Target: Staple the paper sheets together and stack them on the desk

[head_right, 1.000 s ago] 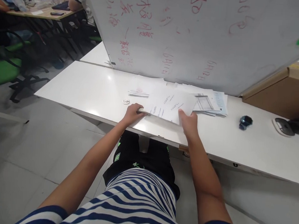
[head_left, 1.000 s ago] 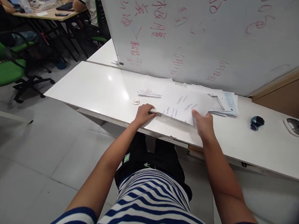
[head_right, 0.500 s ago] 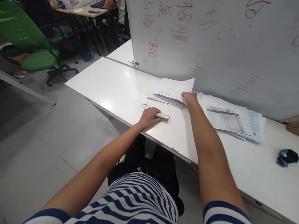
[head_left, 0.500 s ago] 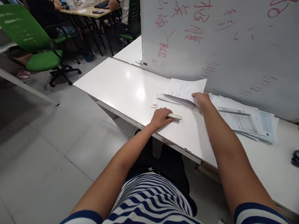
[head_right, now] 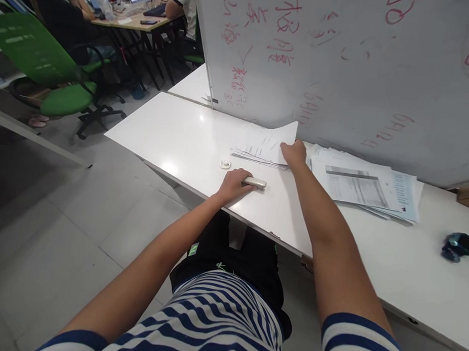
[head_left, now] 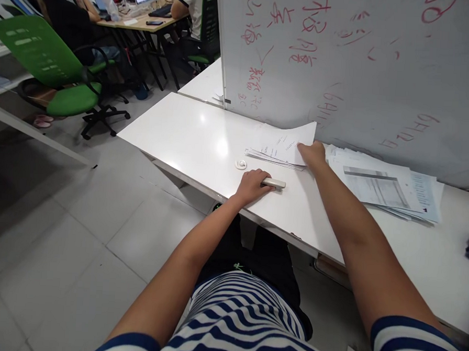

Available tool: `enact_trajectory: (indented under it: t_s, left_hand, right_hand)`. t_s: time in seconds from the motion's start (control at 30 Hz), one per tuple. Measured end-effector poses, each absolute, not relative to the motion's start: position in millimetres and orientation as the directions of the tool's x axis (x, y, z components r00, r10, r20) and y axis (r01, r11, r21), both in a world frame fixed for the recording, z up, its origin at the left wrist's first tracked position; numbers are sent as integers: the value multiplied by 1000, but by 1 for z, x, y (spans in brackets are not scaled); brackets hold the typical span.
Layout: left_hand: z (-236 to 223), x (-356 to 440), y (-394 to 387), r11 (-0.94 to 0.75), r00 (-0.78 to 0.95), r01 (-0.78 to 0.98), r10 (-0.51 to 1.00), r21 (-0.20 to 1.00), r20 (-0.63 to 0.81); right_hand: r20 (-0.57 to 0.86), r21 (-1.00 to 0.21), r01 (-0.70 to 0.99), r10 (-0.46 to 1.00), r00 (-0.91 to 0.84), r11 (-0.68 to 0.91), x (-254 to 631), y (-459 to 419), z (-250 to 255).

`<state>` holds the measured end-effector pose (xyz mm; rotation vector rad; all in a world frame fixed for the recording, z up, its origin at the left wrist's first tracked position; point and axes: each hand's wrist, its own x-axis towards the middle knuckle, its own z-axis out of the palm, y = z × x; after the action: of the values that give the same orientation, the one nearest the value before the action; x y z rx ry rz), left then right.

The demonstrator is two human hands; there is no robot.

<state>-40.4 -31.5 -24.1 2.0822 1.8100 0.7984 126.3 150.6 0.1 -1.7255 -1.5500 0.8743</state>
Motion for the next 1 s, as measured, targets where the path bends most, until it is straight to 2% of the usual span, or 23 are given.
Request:
enact_trajectory:
  t_s: [0.1, 0.23, 0.3, 0.4, 0.53, 0.63, 0.73, 1.0]
  left_hand:
    - [-26, -41, -30, -170, 63, 832, 975, 528, 215]
    - [-26, -41, -30, -162, 60, 832, 977, 530, 204]
    - [-25, -41, -31, -166, 59, 832, 975, 529, 213]
    - [-23, -41, -33, -173, 62, 832, 973, 527, 221]
    - [-22, -41, -33, -171, 57, 834, 972, 525, 227]
    - [-24, -42, -33, -181, 55, 834, 967, 521, 247]
    - [-25, -42, -33, -202, 61, 833, 959, 516, 276]
    - [-25, -42, -36, -192, 53, 836, 961, 514, 272]
  right_hand:
    - [56, -814, 580, 989, 134, -33, 137, 140, 2]
    - [172, -804, 589, 979, 107, 77, 166, 114, -1]
    - [253, -762, 634, 961, 109, 129, 185, 96, -3]
    - [331, -638, 757, 938, 103, 142, 210, 67, -4]
    - [256, -411, 911, 961, 103, 12, 233, 32, -4]
    - [200, -283, 958, 975, 95, -36, 244, 17, -5]
    - [145, -229, 972, 986, 83, -49, 250, 9, -6]
    - [157, -101, 994, 987, -21, 37, 259, 1, 0]
